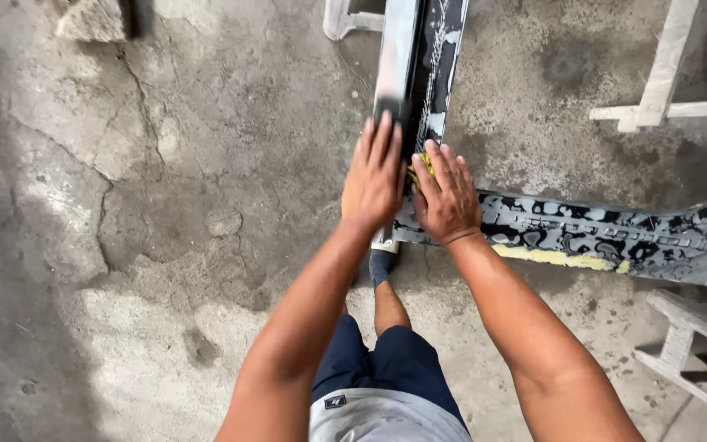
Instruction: The person scrubs a large, rectangular metal frame with a black sponge and a yellow cloth. They dip the sponge and cloth into a green bucket of water to rinse them before continuing to scrub the frame's edges and surface.
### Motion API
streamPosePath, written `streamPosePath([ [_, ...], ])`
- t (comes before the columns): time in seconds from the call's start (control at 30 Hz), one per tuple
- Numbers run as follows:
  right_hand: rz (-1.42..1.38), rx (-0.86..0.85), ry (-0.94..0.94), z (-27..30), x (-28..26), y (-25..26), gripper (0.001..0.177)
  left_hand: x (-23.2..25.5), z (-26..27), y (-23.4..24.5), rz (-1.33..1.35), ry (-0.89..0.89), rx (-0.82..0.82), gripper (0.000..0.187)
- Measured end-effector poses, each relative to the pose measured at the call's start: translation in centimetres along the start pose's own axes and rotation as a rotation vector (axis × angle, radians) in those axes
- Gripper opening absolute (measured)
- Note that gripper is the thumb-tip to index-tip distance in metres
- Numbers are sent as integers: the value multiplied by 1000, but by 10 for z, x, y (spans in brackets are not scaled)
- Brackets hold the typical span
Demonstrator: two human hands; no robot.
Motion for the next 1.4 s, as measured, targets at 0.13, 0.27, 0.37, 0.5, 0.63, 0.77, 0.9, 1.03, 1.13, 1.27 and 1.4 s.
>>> streamPosePath([
  [0.13, -38, -23, -5, 0, 0, 0, 60, 24, 119, 10, 39, 52, -135, 64],
  [0.27, -43, -37, 0, 2, 0, -4, 63, 16, 117, 0, -3, 101, -174, 61],
  [0.37, -30, -45, -4, -2, 6, -4, 64, 1, 23, -9, -3, 70, -79, 58],
  [0.5, 4, -56, -18, -1, 1, -4, 64, -6, -37, -9, -31, 61, -12, 62],
  [0.63, -15, -16, 4, -2, 3, -4, 61, 7, 46, 1, 1, 39, 2, 57],
  [0.77, -50, -32, -13, 1, 3, -3, 64, 21, 131, -1, 4, 68, -161, 59],
  [0.9, -12, -43, -20, 2, 4, -7, 63, 7, 67, -11, 8, 71, -30, 55],
  [1.03, -36, -71, -13, 1, 1, -4, 66, -13, -41, -14, -38, 87, -1, 57],
  [1.13, -8, -28, -6, -1, 0, -2, 62, -3, -30, -1, -62, 61, 5, 57],
  [1.27, -55, -35, -7, -5, 0, 1, 63, 21, 92, 5, 8, 58, -96, 58],
  [1.4, -69, -37, -7, -4, 0, 2, 64, 24, 145, -5, -5, 93, -207, 61],
])
Point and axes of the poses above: each hand's wrist, its own z-axis away from the middle knuckle, its own y-axis out of the back of the hand, x = y × z, the point moved 6 cm from there along -z, towards the middle knuckle, and after that the axes turned 3 degrees about x, right-handed, at the moved point
